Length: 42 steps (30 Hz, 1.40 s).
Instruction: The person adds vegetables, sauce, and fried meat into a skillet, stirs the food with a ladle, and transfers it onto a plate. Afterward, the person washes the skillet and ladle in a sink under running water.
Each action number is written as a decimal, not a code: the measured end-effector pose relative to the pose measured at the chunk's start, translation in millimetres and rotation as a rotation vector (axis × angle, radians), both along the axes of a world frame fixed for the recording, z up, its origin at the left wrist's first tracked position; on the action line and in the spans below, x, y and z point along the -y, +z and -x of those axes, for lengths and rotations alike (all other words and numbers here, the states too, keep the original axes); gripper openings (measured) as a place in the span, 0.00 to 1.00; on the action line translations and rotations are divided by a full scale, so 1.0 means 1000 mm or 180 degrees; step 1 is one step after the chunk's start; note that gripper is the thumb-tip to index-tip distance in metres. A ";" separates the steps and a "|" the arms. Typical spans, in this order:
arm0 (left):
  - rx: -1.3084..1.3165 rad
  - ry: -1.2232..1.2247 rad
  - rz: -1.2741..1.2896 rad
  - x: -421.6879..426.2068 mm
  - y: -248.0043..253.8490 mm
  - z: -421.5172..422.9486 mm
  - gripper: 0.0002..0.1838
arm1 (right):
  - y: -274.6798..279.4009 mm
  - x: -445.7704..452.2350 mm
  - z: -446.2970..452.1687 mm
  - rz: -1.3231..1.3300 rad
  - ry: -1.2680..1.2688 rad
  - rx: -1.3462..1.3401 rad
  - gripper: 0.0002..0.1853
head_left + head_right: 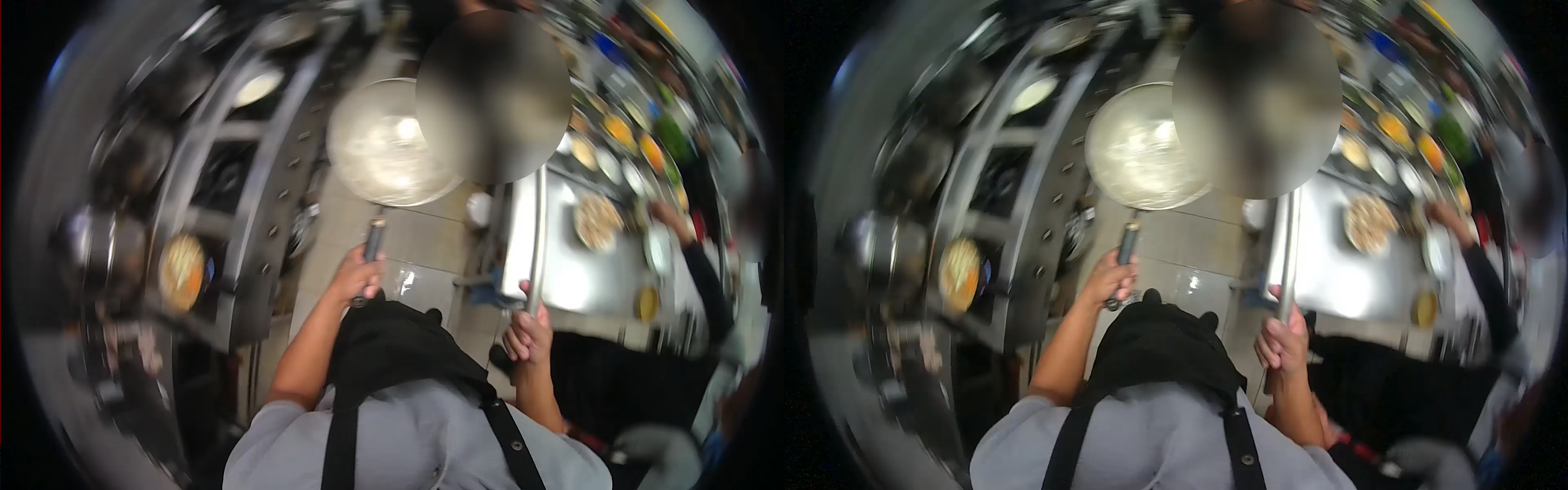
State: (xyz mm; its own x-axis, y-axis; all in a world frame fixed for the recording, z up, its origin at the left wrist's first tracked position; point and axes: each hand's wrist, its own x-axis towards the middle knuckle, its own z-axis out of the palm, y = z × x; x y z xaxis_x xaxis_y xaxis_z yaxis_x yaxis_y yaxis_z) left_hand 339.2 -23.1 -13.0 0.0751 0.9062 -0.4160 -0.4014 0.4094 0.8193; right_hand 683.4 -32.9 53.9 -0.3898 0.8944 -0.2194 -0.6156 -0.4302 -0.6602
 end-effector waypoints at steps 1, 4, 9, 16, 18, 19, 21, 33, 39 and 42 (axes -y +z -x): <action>-0.0031 0.0342 0.0000 0.005 0.010 0.008 0.10 | 0.005 -0.013 0.012 0.0052 0.0298 -0.0287 0.29; 0.0327 0.0456 -0.0352 0.035 0.032 0.051 0.10 | 0.010 -0.034 0.062 -0.0039 0.1211 -0.0993 0.31; 0.0026 0.1399 -0.0739 0.107 0.071 0.136 0.10 | 0.039 -0.053 0.155 -0.0180 0.1900 -0.1338 0.28; -0.0845 0.3324 -0.1101 0.235 0.107 0.274 0.10 | 0.039 -0.028 0.317 -0.0235 0.2279 -0.1131 0.27; -0.0976 0.3917 -0.1104 0.267 0.107 0.304 0.10 | 0.032 -0.021 0.355 -0.0299 0.2469 -0.1145 0.27; -0.1095 0.4230 -0.1009 0.282 0.102 0.319 0.10 | 0.022 -0.023 0.368 -0.0320 0.2702 -0.1248 0.28; -0.1147 0.4682 -0.1056 0.312 0.106 0.345 0.10 | 0.009 -0.024 0.401 -0.0296 0.3001 -0.1437 0.29; -0.1659 0.6623 0.0547 0.587 0.120 0.418 0.07 | 0.051 0.087 0.646 -0.0587 0.4320 -0.0045 0.24; -0.1408 0.6632 0.1648 0.741 0.055 0.465 0.03 | 0.045 0.241 0.769 -0.1708 0.5520 0.1267 0.25; -0.0888 0.6492 0.1807 0.821 -0.004 0.501 0.03 | 0.036 0.370 0.855 -0.3131 0.6133 0.1708 0.28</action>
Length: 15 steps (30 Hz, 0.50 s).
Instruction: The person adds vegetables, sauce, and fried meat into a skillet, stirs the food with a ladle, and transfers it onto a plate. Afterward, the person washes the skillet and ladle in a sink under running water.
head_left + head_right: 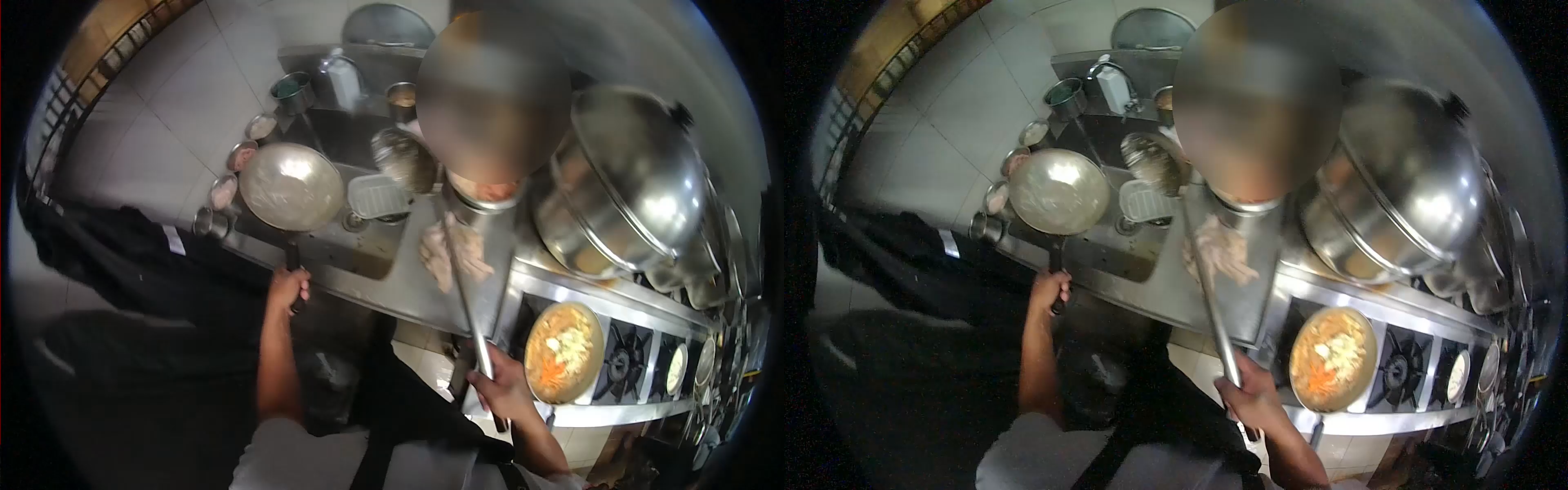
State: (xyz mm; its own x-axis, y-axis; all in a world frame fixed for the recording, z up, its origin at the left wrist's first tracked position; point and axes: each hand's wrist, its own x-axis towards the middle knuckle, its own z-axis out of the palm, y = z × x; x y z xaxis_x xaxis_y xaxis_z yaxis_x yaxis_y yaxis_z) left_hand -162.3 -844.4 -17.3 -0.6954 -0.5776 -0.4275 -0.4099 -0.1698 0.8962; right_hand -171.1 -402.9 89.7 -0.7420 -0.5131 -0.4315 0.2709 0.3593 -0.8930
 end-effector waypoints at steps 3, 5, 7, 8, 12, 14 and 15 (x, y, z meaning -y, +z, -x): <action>0.0411 -0.0200 -0.0394 0.054 -0.032 0.026 0.03 | -0.040 0.135 0.083 -0.0129 0.0620 -0.1204 0.28; 0.0721 -0.0562 -0.0384 0.087 -0.045 0.043 0.04 | -0.085 0.222 0.138 -0.0547 0.0795 -0.1182 0.24; 0.0628 -0.0527 -0.0575 0.113 -0.061 0.058 0.05 | -0.112 0.295 0.197 -0.0610 0.0928 -0.1470 0.23; 0.1112 -0.0828 -0.0250 0.115 -0.034 0.070 0.06 | -0.116 0.322 0.224 -0.0459 0.0894 -0.1558 0.23; 0.1290 -0.1116 -0.0211 0.159 -0.057 0.092 0.06 | -0.184 0.367 0.216 -0.0388 -0.0288 -0.2093 0.22; 0.1466 -0.1284 -0.0126 0.182 -0.061 0.106 0.07 | -0.189 0.360 0.183 -0.0755 -0.0386 -0.1651 0.23; 0.1628 -0.1442 -0.0026 0.193 -0.063 0.110 0.08 | -0.182 0.354 0.177 -0.0788 -0.0362 -0.1604 0.23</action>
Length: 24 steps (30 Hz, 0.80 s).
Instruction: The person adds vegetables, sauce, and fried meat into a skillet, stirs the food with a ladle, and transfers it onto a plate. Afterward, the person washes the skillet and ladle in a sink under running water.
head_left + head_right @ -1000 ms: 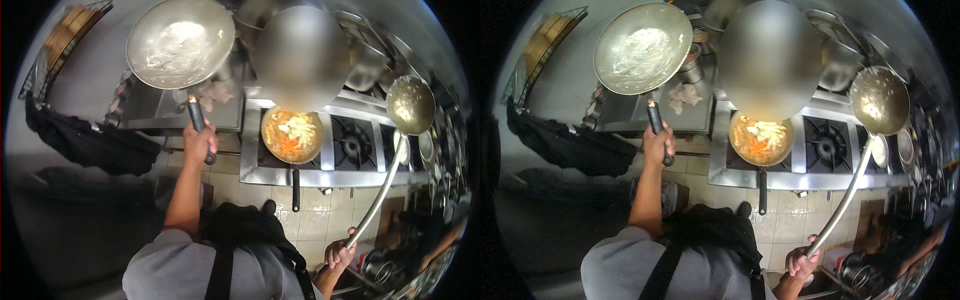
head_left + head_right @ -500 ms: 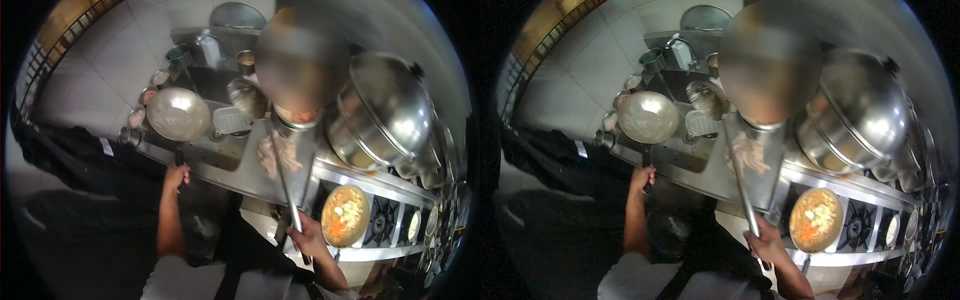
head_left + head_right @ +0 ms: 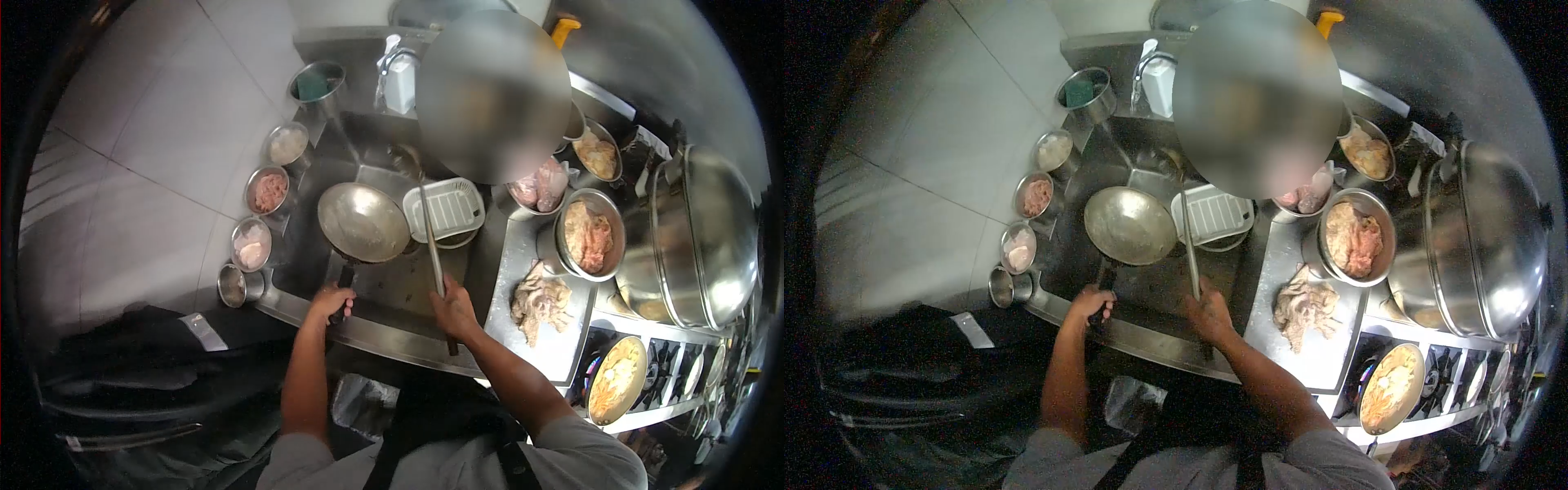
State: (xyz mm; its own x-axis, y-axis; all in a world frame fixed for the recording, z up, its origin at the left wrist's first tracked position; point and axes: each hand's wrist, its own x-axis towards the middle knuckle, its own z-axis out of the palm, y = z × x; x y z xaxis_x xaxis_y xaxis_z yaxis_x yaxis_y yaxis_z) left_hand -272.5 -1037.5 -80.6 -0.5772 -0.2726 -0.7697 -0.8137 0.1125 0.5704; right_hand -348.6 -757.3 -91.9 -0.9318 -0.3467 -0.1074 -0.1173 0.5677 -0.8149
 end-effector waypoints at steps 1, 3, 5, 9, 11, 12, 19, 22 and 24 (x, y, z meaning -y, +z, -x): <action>0.0060 -0.0044 -0.0127 0.026 -0.035 -0.002 0.10 | 0.013 -0.007 -0.006 0.0384 0.0113 0.1159 0.22; -0.0021 -0.0046 -0.0195 0.041 -0.029 0.000 0.08 | 0.027 -0.016 -0.010 0.0747 0.0231 0.2413 0.21; 0.0122 -0.0283 -0.0066 0.054 -0.025 0.008 0.08 | 0.028 -0.016 -0.001 0.1136 0.0417 0.3037 0.23; 0.0305 -0.0946 -0.0185 0.093 -0.079 0.032 0.10 | 0.015 0.014 0.017 0.2174 -0.0054 0.3843 0.19; 0.0315 -0.1105 -0.0234 0.110 -0.105 0.036 0.10 | 0.010 0.036 0.034 0.2432 -0.0298 0.4232 0.17; 0.0401 -0.1062 -0.0041 0.118 -0.117 0.034 0.12 | 0.000 0.044 0.039 0.2437 -0.0323 0.4254 0.17; 0.1158 -0.1865 0.1832 0.144 -0.187 0.050 0.29 | -0.065 0.078 0.055 0.2611 -0.0456 0.4759 0.11; 0.0377 -0.2303 0.2506 0.130 -0.206 0.072 0.27 | -0.091 0.080 0.049 0.2165 -0.0451 0.4700 0.09; 0.0275 -0.1847 0.1502 0.097 -0.150 0.153 0.26 | -0.117 0.077 0.041 0.1779 -0.0427 0.4623 0.11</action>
